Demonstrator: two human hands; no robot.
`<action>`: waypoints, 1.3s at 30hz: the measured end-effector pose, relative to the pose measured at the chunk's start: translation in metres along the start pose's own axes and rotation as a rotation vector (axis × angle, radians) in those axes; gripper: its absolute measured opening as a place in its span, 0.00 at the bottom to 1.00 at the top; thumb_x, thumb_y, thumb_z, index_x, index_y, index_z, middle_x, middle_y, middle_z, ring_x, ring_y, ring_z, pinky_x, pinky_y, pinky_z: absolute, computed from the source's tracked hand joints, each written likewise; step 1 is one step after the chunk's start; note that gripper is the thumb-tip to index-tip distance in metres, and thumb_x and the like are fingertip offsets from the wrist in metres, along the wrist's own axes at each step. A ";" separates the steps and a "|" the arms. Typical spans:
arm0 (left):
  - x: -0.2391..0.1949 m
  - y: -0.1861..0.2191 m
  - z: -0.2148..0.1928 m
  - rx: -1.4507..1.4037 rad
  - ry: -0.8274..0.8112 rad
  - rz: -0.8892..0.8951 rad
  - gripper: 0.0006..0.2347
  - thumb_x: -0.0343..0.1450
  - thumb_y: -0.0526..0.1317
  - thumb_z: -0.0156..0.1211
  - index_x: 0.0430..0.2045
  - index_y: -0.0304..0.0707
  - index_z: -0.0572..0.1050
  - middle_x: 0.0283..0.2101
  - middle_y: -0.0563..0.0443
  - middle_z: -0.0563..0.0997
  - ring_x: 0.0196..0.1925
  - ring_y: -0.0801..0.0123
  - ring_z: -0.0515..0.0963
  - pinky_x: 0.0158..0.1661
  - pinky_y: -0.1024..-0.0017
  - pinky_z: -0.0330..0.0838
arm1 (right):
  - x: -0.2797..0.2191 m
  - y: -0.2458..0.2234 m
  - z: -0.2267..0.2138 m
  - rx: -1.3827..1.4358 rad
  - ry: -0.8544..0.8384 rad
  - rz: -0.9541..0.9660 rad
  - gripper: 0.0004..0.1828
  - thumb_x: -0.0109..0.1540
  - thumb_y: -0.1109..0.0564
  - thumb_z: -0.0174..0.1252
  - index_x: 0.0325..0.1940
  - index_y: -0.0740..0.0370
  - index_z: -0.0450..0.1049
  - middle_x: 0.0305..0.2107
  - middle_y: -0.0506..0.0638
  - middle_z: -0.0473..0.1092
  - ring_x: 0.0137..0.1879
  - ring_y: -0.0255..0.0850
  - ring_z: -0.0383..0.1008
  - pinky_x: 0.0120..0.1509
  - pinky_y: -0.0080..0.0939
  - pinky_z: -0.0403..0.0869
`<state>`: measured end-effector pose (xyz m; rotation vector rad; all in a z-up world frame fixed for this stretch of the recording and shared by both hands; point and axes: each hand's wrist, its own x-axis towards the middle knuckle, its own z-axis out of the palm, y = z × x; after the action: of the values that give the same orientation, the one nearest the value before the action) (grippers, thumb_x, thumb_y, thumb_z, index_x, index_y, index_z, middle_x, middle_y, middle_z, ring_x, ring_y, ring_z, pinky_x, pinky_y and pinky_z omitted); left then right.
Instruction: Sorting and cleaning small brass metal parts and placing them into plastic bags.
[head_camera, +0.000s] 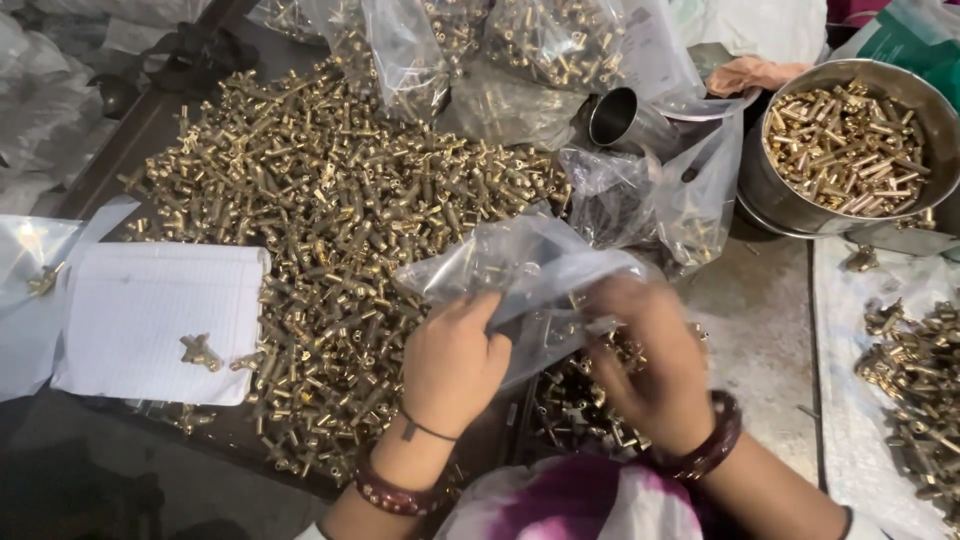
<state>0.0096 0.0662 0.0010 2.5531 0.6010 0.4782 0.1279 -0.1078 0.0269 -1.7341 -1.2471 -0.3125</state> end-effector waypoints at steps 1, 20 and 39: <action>0.002 -0.001 0.001 -0.032 -0.002 -0.031 0.17 0.64 0.35 0.59 0.49 0.40 0.79 0.42 0.40 0.83 0.39 0.52 0.84 0.40 0.59 0.79 | -0.004 -0.010 0.001 -0.030 -0.130 -0.102 0.22 0.54 0.63 0.66 0.52 0.63 0.73 0.52 0.57 0.73 0.63 0.54 0.72 0.67 0.52 0.71; -0.061 0.064 0.023 -0.668 -0.805 0.262 0.17 0.70 0.38 0.58 0.54 0.37 0.78 0.54 0.42 0.83 0.57 0.57 0.81 0.59 0.68 0.74 | -0.146 0.201 -0.043 -0.179 -0.357 1.008 0.33 0.61 0.48 0.63 0.71 0.48 0.68 0.52 0.54 0.76 0.50 0.49 0.78 0.54 0.49 0.76; -0.059 0.053 0.150 0.304 -0.477 0.723 0.06 0.68 0.39 0.56 0.32 0.36 0.77 0.41 0.46 0.74 0.47 0.59 0.75 0.41 0.62 0.73 | -0.188 0.120 -0.057 -0.487 -0.546 0.608 0.35 0.51 0.47 0.67 0.62 0.52 0.69 0.54 0.51 0.70 0.62 0.51 0.69 0.59 0.50 0.74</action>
<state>0.0412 -0.0588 -0.1093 2.9755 -0.4737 -0.0246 0.1613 -0.2700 -0.1322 -2.6405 -0.9722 0.2617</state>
